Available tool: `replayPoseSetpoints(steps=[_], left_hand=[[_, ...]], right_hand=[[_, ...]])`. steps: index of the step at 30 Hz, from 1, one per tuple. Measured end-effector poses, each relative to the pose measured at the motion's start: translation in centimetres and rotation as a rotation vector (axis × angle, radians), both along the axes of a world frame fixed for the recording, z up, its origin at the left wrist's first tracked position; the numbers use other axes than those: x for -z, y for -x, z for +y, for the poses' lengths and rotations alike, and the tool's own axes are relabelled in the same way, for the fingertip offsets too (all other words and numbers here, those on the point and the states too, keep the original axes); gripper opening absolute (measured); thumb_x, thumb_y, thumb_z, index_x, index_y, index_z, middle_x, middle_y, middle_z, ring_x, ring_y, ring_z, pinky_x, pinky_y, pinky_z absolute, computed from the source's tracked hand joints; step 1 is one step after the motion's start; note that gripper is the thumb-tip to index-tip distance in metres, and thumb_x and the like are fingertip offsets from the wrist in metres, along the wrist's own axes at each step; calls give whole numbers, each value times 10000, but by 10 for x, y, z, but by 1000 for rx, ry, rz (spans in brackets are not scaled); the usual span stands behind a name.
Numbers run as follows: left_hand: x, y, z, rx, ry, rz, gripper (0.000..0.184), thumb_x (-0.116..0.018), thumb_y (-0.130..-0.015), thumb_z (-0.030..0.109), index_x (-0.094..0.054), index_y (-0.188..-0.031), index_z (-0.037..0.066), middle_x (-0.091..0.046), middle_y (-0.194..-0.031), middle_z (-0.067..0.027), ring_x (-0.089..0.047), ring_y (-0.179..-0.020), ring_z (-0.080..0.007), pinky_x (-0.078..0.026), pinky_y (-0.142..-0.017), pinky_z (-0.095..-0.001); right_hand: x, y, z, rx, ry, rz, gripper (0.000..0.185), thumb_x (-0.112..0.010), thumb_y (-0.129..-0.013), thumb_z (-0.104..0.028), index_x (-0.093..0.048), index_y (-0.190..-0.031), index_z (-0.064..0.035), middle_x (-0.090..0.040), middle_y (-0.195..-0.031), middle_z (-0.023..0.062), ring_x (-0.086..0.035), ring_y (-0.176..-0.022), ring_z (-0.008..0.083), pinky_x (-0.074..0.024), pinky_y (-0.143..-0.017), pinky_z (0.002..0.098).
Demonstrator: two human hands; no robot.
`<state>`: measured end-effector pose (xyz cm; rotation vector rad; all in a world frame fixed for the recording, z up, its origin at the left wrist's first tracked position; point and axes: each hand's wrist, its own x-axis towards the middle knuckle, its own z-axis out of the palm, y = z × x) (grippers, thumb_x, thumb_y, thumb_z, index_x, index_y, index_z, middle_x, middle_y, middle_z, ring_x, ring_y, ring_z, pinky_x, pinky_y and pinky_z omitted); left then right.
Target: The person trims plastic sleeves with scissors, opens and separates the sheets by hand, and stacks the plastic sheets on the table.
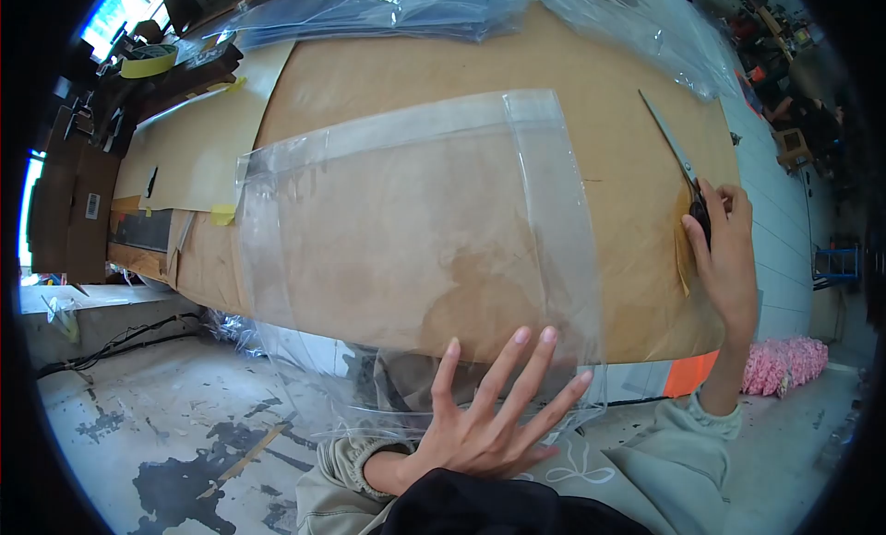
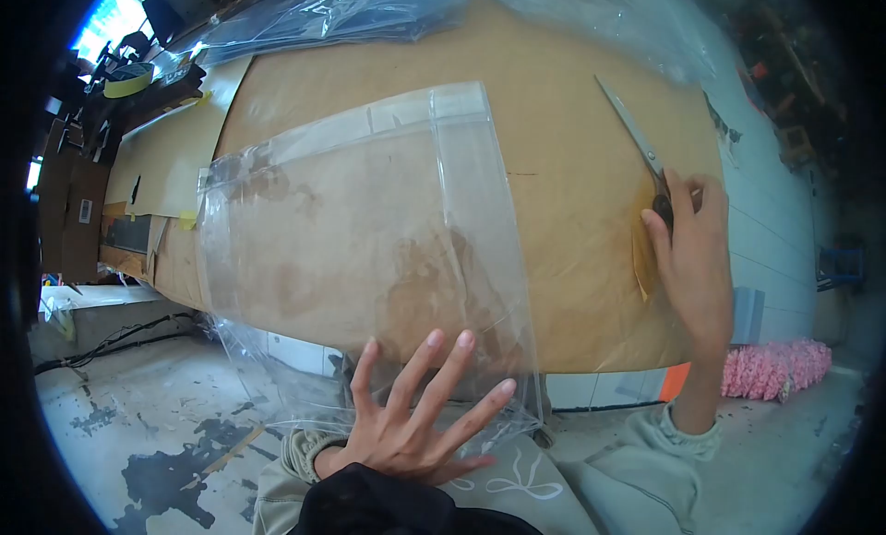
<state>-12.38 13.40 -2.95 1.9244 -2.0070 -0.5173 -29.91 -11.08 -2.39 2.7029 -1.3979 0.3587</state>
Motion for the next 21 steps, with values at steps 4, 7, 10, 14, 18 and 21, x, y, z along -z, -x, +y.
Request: replayPoseSetpoints(steps=[4, 7, 10, 14, 18, 21], left_hand=[[-2, 0, -18, 54, -28, -15, 1014, -756, -533, 584, -356, -1412, 278, -239, -1487, -189, -198, -1370, -429, -108, -981, -738], [1, 0, -30, 70, -37, 31, 1007, -742, -583, 552, -328, -1432, 203, -198, -1488, -239, -168, -1367, -471, -81, -972, -752], [4, 4, -34, 75, -16, 72, 974, -707, -616, 545, -329, -1432, 172, -193, -1482, -263, -169, -1370, -467, -66, -980, -745], [15, 8, -37, 113, 66, 117, 951, -650, -636, 590, -349, -1422, 146, -201, -1474, -278, -176, -1368, -469, -35, -988, -734], [18, 14, -38, 93, 86, 66, 938, -607, -662, 607, -385, -1390, 58, -230, -1457, -289, -197, -1360, -473, -15, -982, -737], [18, 26, -41, -12, 161, 159, 895, -589, -685, 573, -415, -1354, 3, -253, -1442, -287, -209, -1353, -479, -6, -972, -746]], right_hand=[[-1, 21, 7, 30, -96, 36, 470, -594, -878, -163, -465, -1312, -39, -473, -1030, 174, -489, -958, 319, -418, -849, 384], [-12, 29, 19, 135, -226, -17, 534, -610, -862, -144, -431, -1361, -76, -492, -962, 153, -509, -853, 292, -431, -796, 369], [-15, 44, 38, 165, -354, -131, 593, -636, -831, -114, -415, -1382, -93, -502, -888, 134, -517, -748, 262, -445, -742, 350], [-16, 50, 69, 183, -331, -65, 645, -629, -787, -9, -402, -1388, -67, -500, -802, 108, -507, -684, 213, -453, -671, 328], [-19, 59, 82, 371, -566, -289, 637, -563, -778, 103, -401, -1380, -28, -537, -836, 76, -534, -729, 118, -466, -652, 255], [-15, 76, 89, 358, -928, -678, 658, -559, -766, 117, -375, -1386, -2, -551, -899, 40, -546, -808, 98, -460, -712, 225]])
